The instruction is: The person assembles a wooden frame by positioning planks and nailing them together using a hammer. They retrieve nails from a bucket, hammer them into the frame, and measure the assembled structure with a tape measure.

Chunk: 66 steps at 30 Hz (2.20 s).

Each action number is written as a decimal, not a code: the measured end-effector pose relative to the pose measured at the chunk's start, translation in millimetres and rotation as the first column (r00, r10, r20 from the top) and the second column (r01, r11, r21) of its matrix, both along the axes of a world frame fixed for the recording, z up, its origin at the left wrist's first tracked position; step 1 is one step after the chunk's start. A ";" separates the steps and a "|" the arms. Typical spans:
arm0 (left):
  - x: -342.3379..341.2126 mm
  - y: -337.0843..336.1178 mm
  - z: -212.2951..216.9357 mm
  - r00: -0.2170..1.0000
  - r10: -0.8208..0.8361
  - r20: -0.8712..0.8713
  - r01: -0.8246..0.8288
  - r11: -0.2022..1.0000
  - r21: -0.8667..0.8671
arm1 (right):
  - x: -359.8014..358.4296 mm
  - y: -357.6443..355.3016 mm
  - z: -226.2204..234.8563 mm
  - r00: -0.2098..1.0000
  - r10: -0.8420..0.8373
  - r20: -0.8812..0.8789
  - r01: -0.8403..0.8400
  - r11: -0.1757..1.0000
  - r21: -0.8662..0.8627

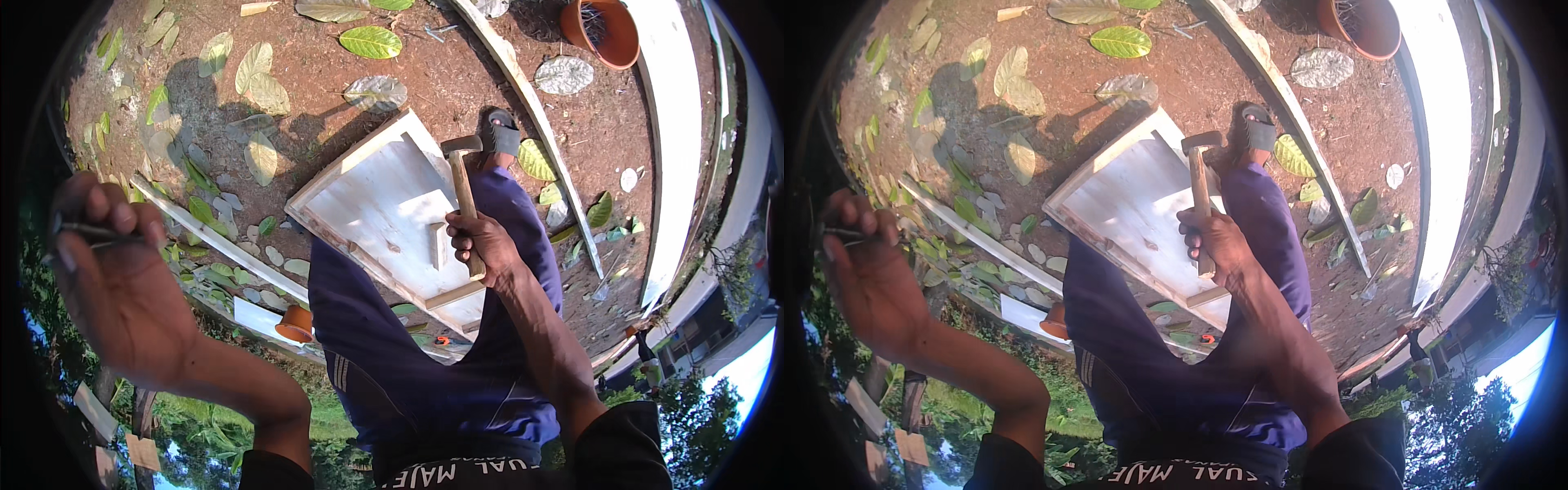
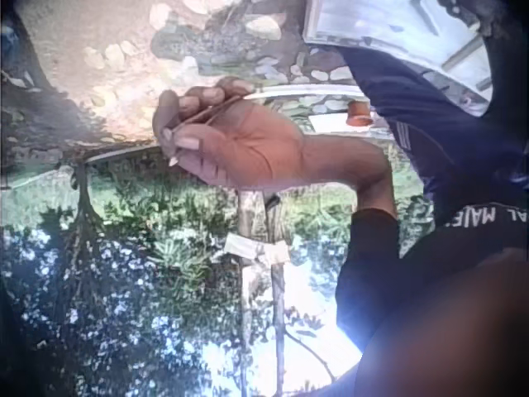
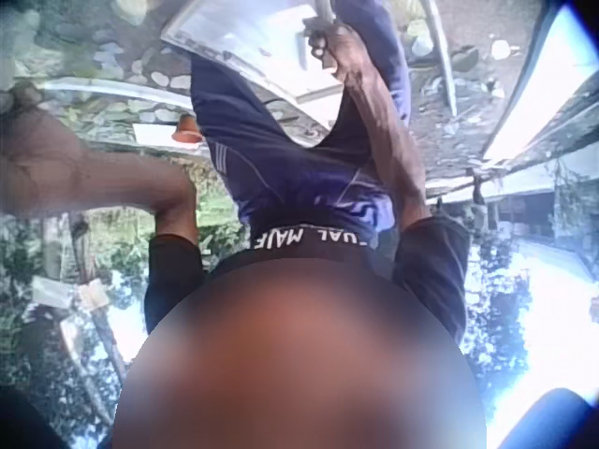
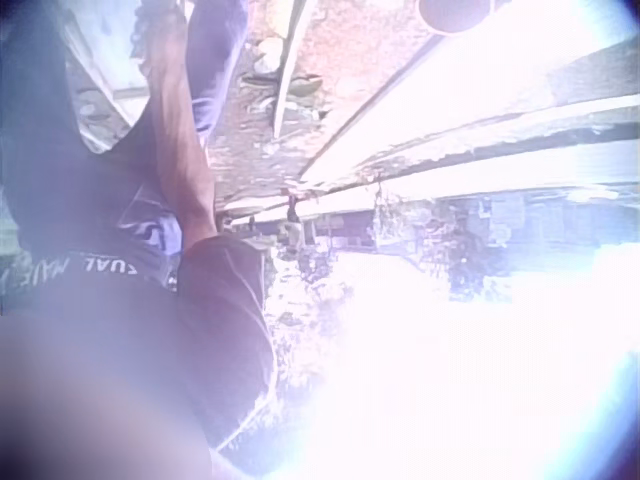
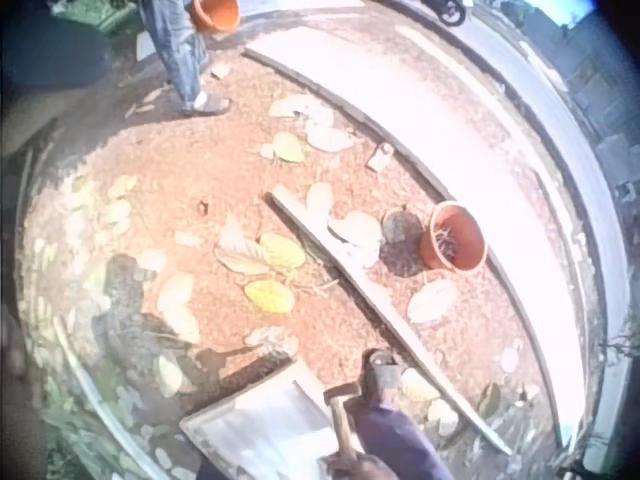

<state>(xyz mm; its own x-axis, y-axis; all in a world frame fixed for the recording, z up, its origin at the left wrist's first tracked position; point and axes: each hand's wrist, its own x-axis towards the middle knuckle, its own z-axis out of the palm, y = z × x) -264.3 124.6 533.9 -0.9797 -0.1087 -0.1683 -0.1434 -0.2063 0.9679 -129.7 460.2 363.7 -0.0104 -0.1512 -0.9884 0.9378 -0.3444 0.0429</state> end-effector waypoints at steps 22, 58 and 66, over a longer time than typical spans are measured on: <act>16.6 250.8 -306.7 0.518 -0.284 0.806 0.395 0.916 0.069 | -59.6 83.1 -142.4 0.919 -0.197 -0.341 0.214 0.977 0.012; -22.1 224.4 -500.3 0.292 -0.543 0.787 0.913 -0.086 -0.399 | -26.1 117.0 -214.7 0.872 0.372 -0.317 -0.333 0.927 0.172; -22.3 228.1 -506.4 0.254 -0.550 0.796 0.923 -0.108 -0.369 | -39.0 109.9 -227.5 0.861 0.408 -0.304 -0.388 0.913 0.125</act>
<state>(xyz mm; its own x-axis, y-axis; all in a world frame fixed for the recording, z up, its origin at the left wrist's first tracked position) -286.6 352.7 27.5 -0.3976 0.4113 -0.8202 0.0529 0.9027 0.4270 -168.7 570.0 136.2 -0.2750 -0.1523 -0.9493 0.9552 0.0688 -0.2877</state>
